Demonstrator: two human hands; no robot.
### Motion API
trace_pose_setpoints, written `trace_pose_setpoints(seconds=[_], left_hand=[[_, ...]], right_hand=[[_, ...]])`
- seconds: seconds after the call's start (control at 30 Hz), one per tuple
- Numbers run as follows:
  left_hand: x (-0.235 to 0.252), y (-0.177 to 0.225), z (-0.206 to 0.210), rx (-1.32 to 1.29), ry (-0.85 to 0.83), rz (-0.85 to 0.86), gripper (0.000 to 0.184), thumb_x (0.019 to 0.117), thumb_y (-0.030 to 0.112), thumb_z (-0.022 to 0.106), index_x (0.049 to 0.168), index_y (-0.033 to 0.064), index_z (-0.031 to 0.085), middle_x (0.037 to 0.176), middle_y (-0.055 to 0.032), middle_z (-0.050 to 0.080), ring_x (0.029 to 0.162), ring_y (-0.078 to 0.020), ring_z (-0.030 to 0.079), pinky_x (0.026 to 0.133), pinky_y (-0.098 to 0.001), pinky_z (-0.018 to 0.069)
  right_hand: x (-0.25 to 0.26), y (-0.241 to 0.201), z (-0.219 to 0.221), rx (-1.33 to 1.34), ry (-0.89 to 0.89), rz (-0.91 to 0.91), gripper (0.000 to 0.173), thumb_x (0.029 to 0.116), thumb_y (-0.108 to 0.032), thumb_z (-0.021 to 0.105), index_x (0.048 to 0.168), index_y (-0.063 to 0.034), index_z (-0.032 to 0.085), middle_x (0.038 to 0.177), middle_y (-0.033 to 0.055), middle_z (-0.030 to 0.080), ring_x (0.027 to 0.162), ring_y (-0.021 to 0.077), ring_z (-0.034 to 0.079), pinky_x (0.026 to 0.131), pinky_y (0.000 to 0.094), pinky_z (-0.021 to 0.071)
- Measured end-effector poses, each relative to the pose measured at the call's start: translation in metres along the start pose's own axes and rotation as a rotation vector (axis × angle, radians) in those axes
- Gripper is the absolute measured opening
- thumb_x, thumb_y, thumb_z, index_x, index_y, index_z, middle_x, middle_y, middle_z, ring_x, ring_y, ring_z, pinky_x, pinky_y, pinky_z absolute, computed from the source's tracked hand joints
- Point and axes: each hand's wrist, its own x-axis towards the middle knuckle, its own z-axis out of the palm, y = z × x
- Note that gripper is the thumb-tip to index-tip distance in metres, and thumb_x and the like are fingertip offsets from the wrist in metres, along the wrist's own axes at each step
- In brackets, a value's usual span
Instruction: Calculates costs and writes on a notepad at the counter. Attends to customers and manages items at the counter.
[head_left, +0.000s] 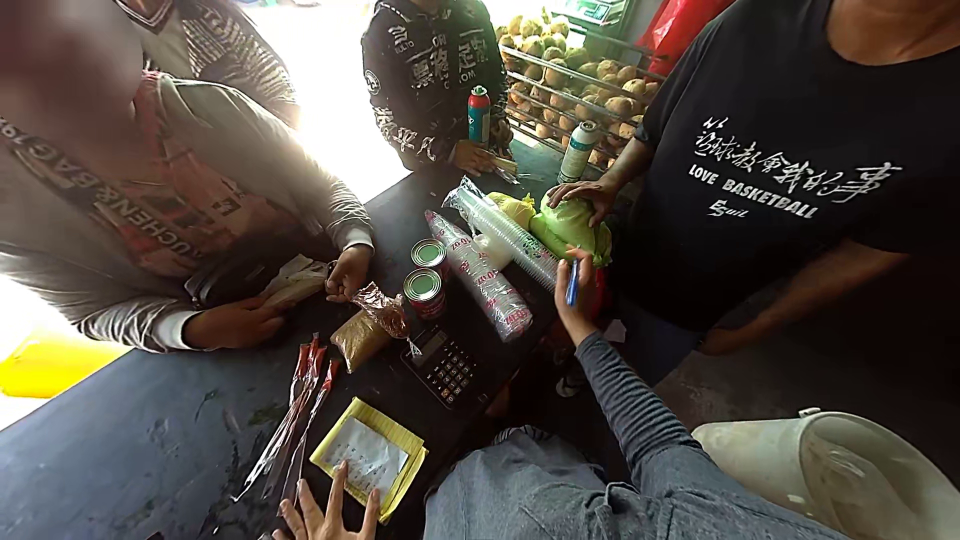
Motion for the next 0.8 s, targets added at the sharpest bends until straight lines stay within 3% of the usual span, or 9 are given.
trace_pose_setpoints(seconds=[0.07,0.23,0.4,0.53,0.63,0.7,0.8], left_hand=[[-0.001,-0.001,-0.001,0.003,0.007,0.009,0.08,0.0851,0.072,0.05,0.146,0.0214,0.058,0.159,-0.038,0.026,0.148,-0.062,0.017,0.117,-0.0745,0.0045],[0.0,0.003,-0.006,0.014,-0.018,-0.002,0.077,0.0867,0.07,0.052,0.147,0.0214,0.057,0.159,-0.0375,0.027,0.148,-0.0614,0.016,0.117,-0.0748,0.0035],[-0.002,0.002,-0.001,-0.05,0.021,-0.012,0.074,0.0859,0.07,0.055,0.145,0.0246,0.06,0.16,-0.0354,0.028,0.149,-0.06,0.017,0.118,-0.0743,0.0057],[-0.004,0.0,0.005,-0.047,0.068,-0.065,0.071,0.0825,0.073,0.055,0.142,0.0338,0.062,0.161,-0.0292,0.031,0.151,-0.0546,0.02,0.12,-0.0709,0.0084],[-0.005,0.005,0.005,-0.051,0.096,-0.074,0.07,0.0823,0.072,0.057,0.14,0.0338,0.064,0.161,-0.0288,0.032,0.15,-0.0539,0.022,0.12,-0.0694,0.0097],[-0.007,0.005,0.005,-0.048,0.128,-0.068,0.069,0.0814,0.07,0.058,0.139,0.0327,0.065,0.16,-0.0287,0.034,0.15,-0.0535,0.024,0.12,-0.0692,0.0113],[-0.004,0.0,0.012,-0.014,0.159,-0.061,0.072,0.0799,0.074,0.055,0.14,0.0344,0.063,0.16,-0.0271,0.036,0.15,-0.0516,0.025,0.121,-0.0675,0.0122]], right_hand=[[0.016,0.025,-0.002,-0.078,-0.014,0.144,0.039,0.1006,-0.011,0.055,0.136,0.0046,0.051,0.144,0.027,0.053,0.13,0.0428,0.054,0.106,0.0583,0.0444],[0.034,0.055,0.004,-0.292,-0.106,0.155,0.045,0.0941,-0.014,0.068,0.132,0.0059,0.055,0.132,0.0319,0.057,0.125,0.0477,0.056,0.103,0.0604,0.0455],[0.043,0.059,0.0,-0.361,-0.115,-0.101,0.047,0.0935,-0.022,0.067,0.13,0.007,0.059,0.13,0.0354,0.059,0.122,0.0555,0.056,0.102,0.0665,0.0449],[0.057,0.111,0.025,-0.414,-0.036,-0.282,0.053,0.0973,-0.041,0.06,0.127,0.0031,0.063,0.122,0.0288,0.066,0.113,0.0501,0.063,0.098,0.0628,0.0477],[0.056,0.074,0.013,-0.428,-0.148,-0.177,0.048,0.0991,-0.032,0.062,0.131,0.0047,0.06,0.132,0.0339,0.06,0.123,0.0586,0.055,0.102,0.0712,0.0396],[0.054,0.048,0.005,-0.414,-0.2,-0.104,0.041,0.0987,-0.022,0.064,0.128,0.0069,0.06,0.128,0.0379,0.059,0.122,0.0629,0.051,0.099,0.0757,0.0371],[0.057,0.045,0.009,-0.418,-0.182,-0.112,0.04,0.098,-0.022,0.065,0.125,0.0068,0.061,0.122,0.0378,0.061,0.117,0.0627,0.054,0.097,0.0757,0.0368]])
